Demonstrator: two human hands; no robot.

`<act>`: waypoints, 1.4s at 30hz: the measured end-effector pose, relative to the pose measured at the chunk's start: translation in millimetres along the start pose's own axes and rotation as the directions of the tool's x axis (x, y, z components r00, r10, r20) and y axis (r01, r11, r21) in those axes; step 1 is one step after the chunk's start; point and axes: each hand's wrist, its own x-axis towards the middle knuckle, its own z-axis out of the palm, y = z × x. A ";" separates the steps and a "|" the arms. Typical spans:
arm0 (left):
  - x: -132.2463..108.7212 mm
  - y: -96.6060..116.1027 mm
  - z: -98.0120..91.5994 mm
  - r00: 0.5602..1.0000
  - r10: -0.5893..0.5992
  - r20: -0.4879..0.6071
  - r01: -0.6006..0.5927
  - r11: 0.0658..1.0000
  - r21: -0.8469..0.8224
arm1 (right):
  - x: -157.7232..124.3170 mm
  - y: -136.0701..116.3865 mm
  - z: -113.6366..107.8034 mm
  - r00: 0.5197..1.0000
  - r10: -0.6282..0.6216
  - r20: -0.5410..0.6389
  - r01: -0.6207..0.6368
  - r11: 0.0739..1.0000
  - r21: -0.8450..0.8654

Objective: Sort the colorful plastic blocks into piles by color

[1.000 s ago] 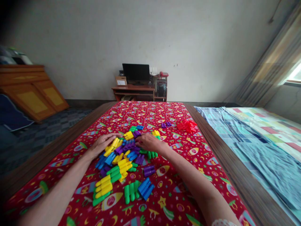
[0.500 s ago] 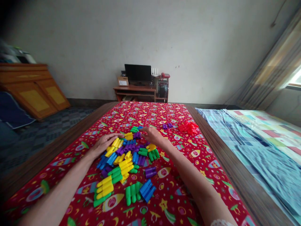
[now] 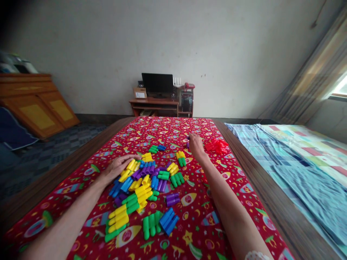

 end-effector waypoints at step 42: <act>-0.1 -2.6 3.1 1.000 0.012 0.002 -0.012 0.999 0.032 | -15.4 4.0 -29.8 0.975 0.146 0.166 -0.137 0.989 -0.062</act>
